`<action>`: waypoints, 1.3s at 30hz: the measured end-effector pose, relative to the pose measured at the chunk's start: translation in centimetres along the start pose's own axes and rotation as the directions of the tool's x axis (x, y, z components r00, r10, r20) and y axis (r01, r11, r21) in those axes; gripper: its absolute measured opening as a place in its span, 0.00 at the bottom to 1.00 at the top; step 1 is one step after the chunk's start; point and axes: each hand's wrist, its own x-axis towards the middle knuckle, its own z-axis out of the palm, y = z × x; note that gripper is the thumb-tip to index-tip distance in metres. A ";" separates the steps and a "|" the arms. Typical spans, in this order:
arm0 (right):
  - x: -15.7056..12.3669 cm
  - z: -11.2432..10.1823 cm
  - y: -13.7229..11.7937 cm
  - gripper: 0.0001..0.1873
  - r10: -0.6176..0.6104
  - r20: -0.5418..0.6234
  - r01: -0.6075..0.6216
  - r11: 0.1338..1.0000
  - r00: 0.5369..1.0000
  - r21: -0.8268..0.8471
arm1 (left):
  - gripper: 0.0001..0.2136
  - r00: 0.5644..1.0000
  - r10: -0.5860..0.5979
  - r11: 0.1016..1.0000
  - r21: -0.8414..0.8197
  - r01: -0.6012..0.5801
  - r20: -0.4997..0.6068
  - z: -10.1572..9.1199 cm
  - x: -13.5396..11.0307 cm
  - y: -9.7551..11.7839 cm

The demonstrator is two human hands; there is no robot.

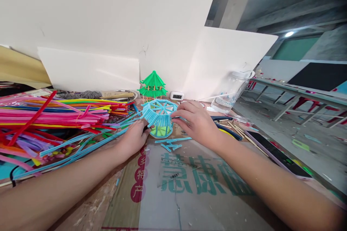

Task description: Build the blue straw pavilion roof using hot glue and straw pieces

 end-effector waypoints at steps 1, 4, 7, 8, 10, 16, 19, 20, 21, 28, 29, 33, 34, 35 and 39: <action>-0.1 0.0 0.1 0.12 -0.017 -0.005 0.017 1.000 1.000 -0.003 | 0.05 1.000 -0.002 1.000 -0.004 0.002 0.002 0.0 0.0 0.0; -0.4 0.1 0.2 0.30 -0.072 0.020 0.072 0.997 0.997 0.002 | 0.05 1.000 -0.003 1.000 -0.016 0.003 0.004 0.0 0.0 -0.1; -0.5 0.1 0.3 0.34 -0.074 0.076 0.075 0.997 0.994 -0.008 | 0.05 1.000 0.010 0.999 -0.049 -0.010 0.006 0.1 -0.1 -0.3; -0.5 0.1 0.3 0.32 -0.067 0.082 0.068 0.997 0.994 -0.018 | 0.05 1.000 0.012 0.998 -0.055 -0.012 0.005 0.2 -0.1 -0.4; -0.4 0.1 0.3 0.29 -0.057 0.087 0.060 0.998 0.995 -0.030 | 0.05 1.000 0.006 0.999 -0.048 -0.006 0.000 0.2 -0.1 -0.4; -0.4 0.1 0.3 0.26 -0.054 0.104 0.057 0.998 0.993 -0.026 | 0.04 1.000 0.002 1.000 -0.013 -0.002 -0.001 0.3 -0.1 -0.5; -0.4 0.2 0.2 0.26 -0.053 0.092 0.056 0.998 0.994 -0.028 | 0.05 1.000 0.003 1.000 0.002 -0.003 -0.010 0.2 -0.1 -0.4; -0.4 0.3 0.2 0.26 -0.052 0.091 0.055 0.998 0.995 -0.027 | 0.05 1.000 0.008 1.000 -0.001 -0.008 -0.013 0.2 -0.1 -0.3; -0.4 0.3 0.2 0.26 -0.050 0.090 0.053 0.998 0.995 -0.026 | 0.04 1.000 0.015 1.000 -0.004 -0.015 -0.016 0.1 -0.1 -0.3; -0.4 0.2 -0.3 0.25 -0.044 0.105 0.049 0.998 0.993 -0.044 | 0.05 0.999 0.017 0.999 0.029 -0.016 -0.036 0.2 -0.2 -0.2; -0.4 0.2 -0.5 0.24 -0.043 0.106 0.049 0.997 0.993 -0.061 | 0.04 0.999 0.015 1.000 0.027 -0.014 -0.038 0.1 -0.2 -0.2; -0.2 0.0 -1.2 0.24 -0.046 0.101 0.056 0.993 0.994 -0.101 | 0.05 0.999 0.024 0.999 -0.042 -0.025 -0.032 0.0 -0.1 -0.1; -0.2 0.0 -1.3 0.24 -0.048 0.100 0.057 0.993 0.994 -0.098 | 0.06 0.999 0.032 0.997 -0.064 -0.034 -0.029 0.0 -0.1 -0.1; -0.2 -0.1 -1.4 0.24 -0.049 0.102 0.058 0.994 0.994 -0.094 | 0.07 0.999 0.039 0.996 -0.079 -0.041 -0.025 0.0 -0.1 -0.1; -0.1 -0.1 -1.4 0.24 -0.063 0.108 0.074 0.992 0.992 -0.100 | 0.08 0.999 0.047 0.995 -0.091 -0.049 -0.020 0.0 -0.1 -0.2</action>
